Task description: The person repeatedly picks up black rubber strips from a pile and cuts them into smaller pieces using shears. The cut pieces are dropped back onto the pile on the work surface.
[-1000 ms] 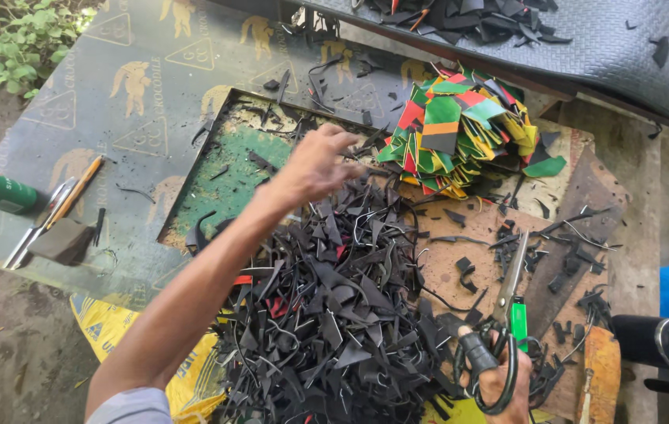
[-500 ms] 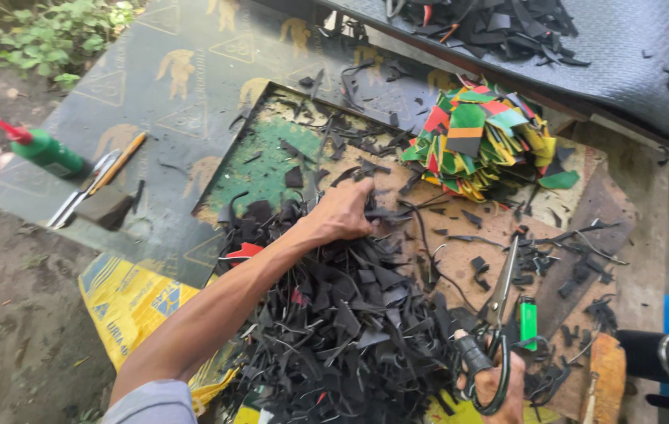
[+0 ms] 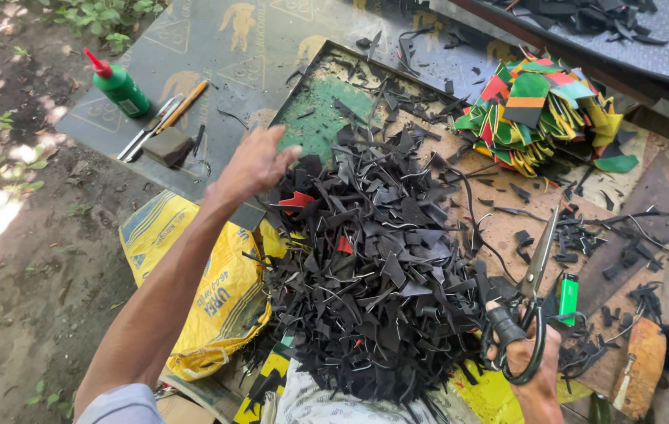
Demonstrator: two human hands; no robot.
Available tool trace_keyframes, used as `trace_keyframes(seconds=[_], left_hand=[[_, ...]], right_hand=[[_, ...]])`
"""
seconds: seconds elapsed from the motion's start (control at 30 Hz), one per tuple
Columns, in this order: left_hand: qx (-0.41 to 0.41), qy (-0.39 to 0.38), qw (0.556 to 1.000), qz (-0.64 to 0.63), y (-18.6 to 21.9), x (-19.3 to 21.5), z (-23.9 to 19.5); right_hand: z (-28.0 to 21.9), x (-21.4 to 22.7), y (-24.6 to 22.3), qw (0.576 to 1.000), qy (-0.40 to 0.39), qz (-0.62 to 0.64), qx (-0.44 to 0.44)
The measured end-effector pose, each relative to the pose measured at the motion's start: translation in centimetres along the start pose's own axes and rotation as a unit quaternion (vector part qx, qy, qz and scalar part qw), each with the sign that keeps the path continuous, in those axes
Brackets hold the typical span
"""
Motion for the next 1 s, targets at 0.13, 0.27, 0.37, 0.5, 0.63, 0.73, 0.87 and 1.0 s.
trace_keyframes(seconds=[0.13,0.27,0.37,0.5,0.63,0.73,0.87,1.0], left_hand=[[0.034,0.024,0.994,0.101,-1.9,-4.7,0.7],[-0.009,0.078,0.996,0.031,-0.2,-7.4,1.0],[-0.044,0.032,0.996,-0.066,1.7,-8.7,0.9],[0.002,-0.114,0.914,-0.389,5.3,-9.1,-0.4],[0.013,-0.177,0.839,-0.515,11.1,-7.9,-2.0],[0.006,-0.203,0.827,-0.525,14.0,-6.8,-3.1],[-0.015,-0.241,0.78,-0.577,15.4,-6.5,-4.4],[0.013,-0.233,0.787,-0.571,15.4,-7.5,-5.2]], right_hand=[[0.0,-0.2,0.8,1.0,-0.001,0.016,0.002],[-0.1,-1.3,0.8,0.997,-0.036,0.063,0.021],[-0.5,-1.9,0.7,0.999,-0.012,0.041,0.003],[-0.5,-2.1,-0.7,1.0,-0.011,0.004,-0.009],[-0.5,-2.1,-2.8,1.0,-0.001,-0.016,-0.019],[-0.6,-2.1,-4.2,1.0,-0.001,-0.025,-0.012],[-0.8,-2.2,-5.8,1.0,-0.017,-0.004,0.025],[-0.8,-3.2,-6.7,0.995,-0.019,0.096,0.028]])
Point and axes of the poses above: each hand's wrist, its own z-axis towards the middle knuckle, its own x-axis out of the back of the hand, y = z × x, the point moved 7 cm from there along z, towards the middle knuckle, and after that the axes turned 8 degrees about x, right-handed, at the moved point
